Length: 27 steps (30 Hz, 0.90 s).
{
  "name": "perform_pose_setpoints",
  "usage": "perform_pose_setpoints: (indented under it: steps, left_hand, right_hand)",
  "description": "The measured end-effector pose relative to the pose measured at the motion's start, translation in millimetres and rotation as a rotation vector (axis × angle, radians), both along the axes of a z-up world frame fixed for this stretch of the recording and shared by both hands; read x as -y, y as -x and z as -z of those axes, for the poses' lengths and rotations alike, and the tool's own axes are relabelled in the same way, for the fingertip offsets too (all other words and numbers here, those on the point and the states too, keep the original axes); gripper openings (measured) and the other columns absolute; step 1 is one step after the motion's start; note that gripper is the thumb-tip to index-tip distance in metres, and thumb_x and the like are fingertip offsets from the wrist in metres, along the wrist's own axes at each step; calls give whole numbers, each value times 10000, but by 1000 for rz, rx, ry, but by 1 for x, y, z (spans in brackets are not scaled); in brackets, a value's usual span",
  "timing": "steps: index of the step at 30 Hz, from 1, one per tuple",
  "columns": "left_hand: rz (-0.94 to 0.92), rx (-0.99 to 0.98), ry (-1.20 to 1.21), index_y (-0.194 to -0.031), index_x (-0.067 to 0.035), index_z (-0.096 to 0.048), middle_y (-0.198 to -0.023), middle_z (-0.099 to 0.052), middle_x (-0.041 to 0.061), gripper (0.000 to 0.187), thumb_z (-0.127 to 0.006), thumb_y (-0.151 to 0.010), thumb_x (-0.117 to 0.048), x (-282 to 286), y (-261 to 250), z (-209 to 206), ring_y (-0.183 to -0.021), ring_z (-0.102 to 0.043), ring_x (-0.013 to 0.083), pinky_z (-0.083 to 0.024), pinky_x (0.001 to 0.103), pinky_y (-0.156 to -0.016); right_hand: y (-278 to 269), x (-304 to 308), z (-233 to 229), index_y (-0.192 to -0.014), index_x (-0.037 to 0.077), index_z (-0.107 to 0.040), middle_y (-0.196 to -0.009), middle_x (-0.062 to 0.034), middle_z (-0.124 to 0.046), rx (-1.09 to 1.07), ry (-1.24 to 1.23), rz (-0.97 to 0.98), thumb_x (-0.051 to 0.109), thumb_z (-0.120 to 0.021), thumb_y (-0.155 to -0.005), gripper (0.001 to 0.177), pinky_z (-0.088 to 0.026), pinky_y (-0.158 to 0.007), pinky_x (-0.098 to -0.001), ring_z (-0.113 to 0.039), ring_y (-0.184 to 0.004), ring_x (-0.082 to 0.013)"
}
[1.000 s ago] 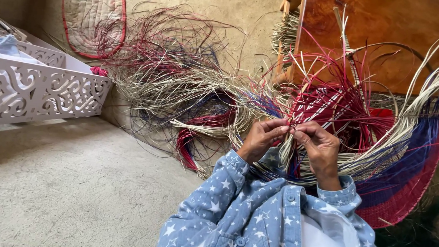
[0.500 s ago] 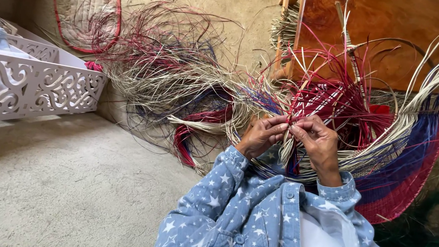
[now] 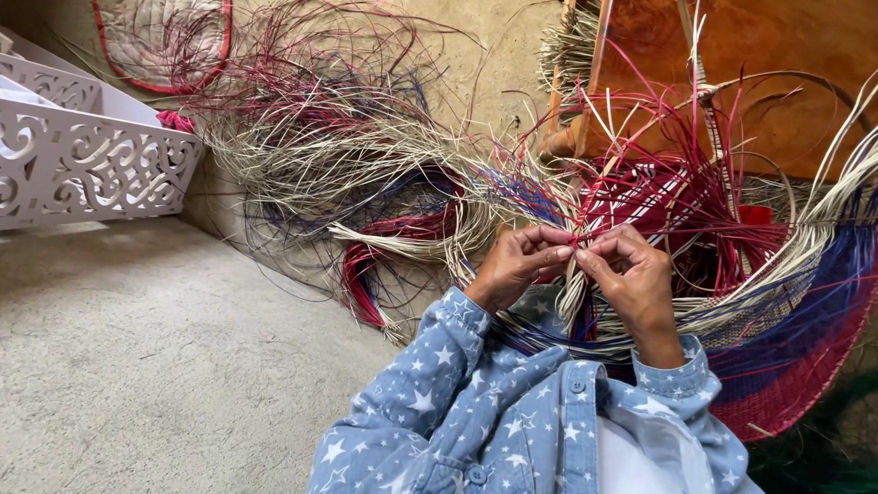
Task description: Weaving colored fibers together to create a circular mat or basket base
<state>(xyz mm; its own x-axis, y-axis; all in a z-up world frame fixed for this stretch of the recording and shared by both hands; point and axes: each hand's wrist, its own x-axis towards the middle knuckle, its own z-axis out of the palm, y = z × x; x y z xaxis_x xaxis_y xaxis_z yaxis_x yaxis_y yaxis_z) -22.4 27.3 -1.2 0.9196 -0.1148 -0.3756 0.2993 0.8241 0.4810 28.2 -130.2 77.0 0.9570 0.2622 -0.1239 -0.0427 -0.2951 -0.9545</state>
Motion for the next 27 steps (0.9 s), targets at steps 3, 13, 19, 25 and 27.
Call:
perform_pose_setpoints:
  steps: [3,13,19,25,27]
  left_hand:
    - [-29,-37,-2,-1139,100,-673,-836,-730,172,294,-785,-882,12,5,1,6,-740,-744,171,-597,190,-612]
    - [-89,-97,-24,-1117,120,-685,-788,-731,196,326,-818,-833,33,13,1,13,-705,-768,243,-638,236,-605]
    - [-126,-134,-80,-1086,133,-690,-720,-718,178,328,-837,-811,30,14,-1,-1,-660,-751,196,-635,233,-591]
    - [-145,-141,-94,-1071,132,-688,-745,-731,201,325,-851,-814,19,16,1,6,-671,-756,234,-646,273,-603]
    - [-146,-145,-93,-1069,131,-688,-754,-731,204,316,-847,-825,9,17,2,5,-682,-757,228,-651,282,-621]
  right_hand:
    - [-3,1,3,-822,-28,-755,-841,-146,-655,57,73,-22,34,-855,-823,118,-502,-596,-265,-632,-759,-159]
    - [-4,-6,4,-735,22,-738,-771,-117,-652,97,201,-8,32,-815,-784,92,-468,-594,-298,-620,-706,-174]
    - [-4,-9,3,-702,44,-726,-720,-103,-624,120,240,8,15,-781,-762,86,-446,-576,-296,-583,-672,-160]
    - [-10,-11,-3,-746,59,-760,-712,-109,-632,143,291,-19,39,-798,-799,69,-464,-603,-304,-611,-669,-179]
    - [-11,-1,8,-779,67,-774,-725,-114,-648,137,311,-34,62,-813,-812,52,-471,-609,-314,-624,-677,-189]
